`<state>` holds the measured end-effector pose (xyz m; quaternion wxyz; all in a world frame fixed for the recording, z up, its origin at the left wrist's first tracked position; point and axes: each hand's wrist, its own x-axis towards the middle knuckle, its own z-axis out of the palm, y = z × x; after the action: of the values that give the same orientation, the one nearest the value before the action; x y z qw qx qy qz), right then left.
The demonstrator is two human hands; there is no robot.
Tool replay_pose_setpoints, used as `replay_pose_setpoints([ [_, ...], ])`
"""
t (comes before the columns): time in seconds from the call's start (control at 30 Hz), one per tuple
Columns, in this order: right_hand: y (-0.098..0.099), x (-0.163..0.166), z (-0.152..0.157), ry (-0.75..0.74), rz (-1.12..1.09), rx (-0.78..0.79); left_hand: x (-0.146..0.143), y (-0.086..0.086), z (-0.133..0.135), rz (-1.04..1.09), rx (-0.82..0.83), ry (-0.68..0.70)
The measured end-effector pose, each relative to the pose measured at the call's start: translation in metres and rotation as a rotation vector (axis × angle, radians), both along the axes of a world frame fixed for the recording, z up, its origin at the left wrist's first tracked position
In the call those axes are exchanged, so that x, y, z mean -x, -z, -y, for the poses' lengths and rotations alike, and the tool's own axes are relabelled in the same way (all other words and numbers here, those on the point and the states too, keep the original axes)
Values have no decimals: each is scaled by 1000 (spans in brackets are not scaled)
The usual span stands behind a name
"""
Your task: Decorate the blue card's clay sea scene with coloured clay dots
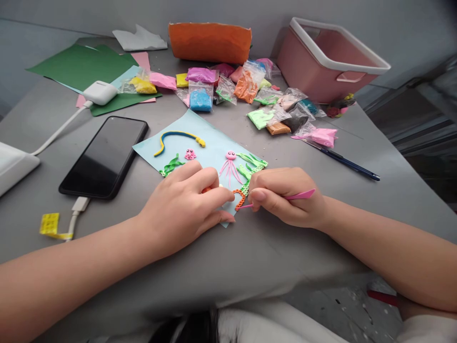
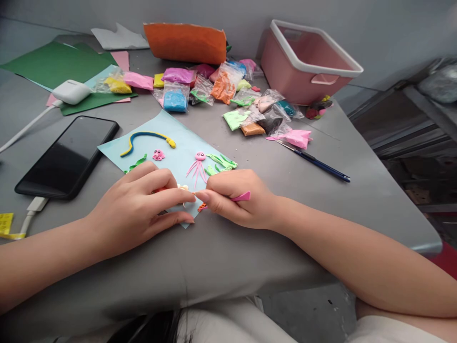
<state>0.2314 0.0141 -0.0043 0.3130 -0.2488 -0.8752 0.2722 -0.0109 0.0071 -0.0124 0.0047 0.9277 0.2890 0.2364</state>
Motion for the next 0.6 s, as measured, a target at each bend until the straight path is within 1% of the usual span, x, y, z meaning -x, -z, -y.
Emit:
replay_pose_setpoints([
  [0.13,0,-1,0,11,-117,159,0,1,0,-11,0,17],
  [0.23,0,-2,0,25,-160,200,0,1,0,-20,9,14],
  [0.37,-1,-2,1,13,-141,189,0,1,0,-21,14,19],
  [0.6,-1,0,1,-17,-68,86,0,0,0,3,30,44],
])
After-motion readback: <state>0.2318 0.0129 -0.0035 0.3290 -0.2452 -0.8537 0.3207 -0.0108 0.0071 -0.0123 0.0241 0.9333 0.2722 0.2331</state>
